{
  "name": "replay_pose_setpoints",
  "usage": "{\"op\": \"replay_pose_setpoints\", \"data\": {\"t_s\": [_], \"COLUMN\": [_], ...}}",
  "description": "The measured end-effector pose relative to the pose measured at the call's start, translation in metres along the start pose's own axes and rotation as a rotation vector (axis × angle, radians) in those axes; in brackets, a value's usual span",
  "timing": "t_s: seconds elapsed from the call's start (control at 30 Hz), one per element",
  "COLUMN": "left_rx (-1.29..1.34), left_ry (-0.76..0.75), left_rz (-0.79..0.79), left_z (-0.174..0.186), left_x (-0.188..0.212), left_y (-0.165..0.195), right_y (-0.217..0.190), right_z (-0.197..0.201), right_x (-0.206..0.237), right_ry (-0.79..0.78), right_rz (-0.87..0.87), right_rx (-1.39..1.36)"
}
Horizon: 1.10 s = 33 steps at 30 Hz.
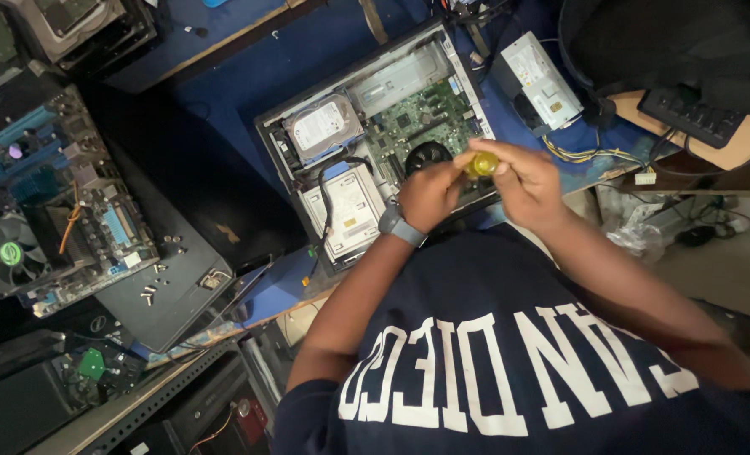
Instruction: The person repairs a desktop computer on a workbench. They handle a RAM module and small screws, then use a yellow screwdriver to unscrew and reposition the CPU cooler fan inside the open case, working on the motherboard area throughout the clip.
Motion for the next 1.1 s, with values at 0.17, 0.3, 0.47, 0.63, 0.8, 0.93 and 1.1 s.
{"op": "replay_pose_setpoints", "data": {"t_s": [0.17, 0.3, 0.47, 0.63, 0.8, 0.93, 1.1], "left_rx": [0.015, 0.014, 0.109, 0.048, 0.023, 0.074, 0.008], "left_ry": [0.071, 0.028, -0.107, -0.038, 0.007, 0.028, -0.124], "left_rz": [0.020, -0.043, -0.110, -0.067, -0.015, -0.125, -0.062], "left_z": [0.005, 0.009, 0.008, 0.010, 0.014, 0.013, -0.002], "left_x": [-0.003, -0.006, -0.008, -0.005, -0.007, -0.009, -0.005], "left_y": [0.011, 0.017, 0.010, 0.006, 0.017, 0.015, 0.001], "right_y": [-0.001, -0.001, -0.004, -0.006, -0.009, -0.012, -0.027], "right_z": [-0.019, -0.019, -0.002, -0.002, -0.010, -0.009, 0.006], "right_x": [0.001, -0.001, -0.002, -0.003, -0.002, -0.009, -0.022], "right_ry": [0.045, 0.116, -0.073, 0.011, 0.116, 0.049, -0.189], "right_rz": [0.253, 0.110, 0.079, 0.144, 0.203, 0.102, 0.119], "right_rx": [-0.020, -0.033, 0.188, 0.395, 0.310, 0.312, 0.251]}}
Point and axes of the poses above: each hand's wrist, its own x-axis away from the middle knuckle, its own z-axis out of the back of the hand, y = z × x, the point moved 1 cm from there along -x, towards the middle knuckle, and after that the axes turned 1 degree about -x, right-handed, at the moved point
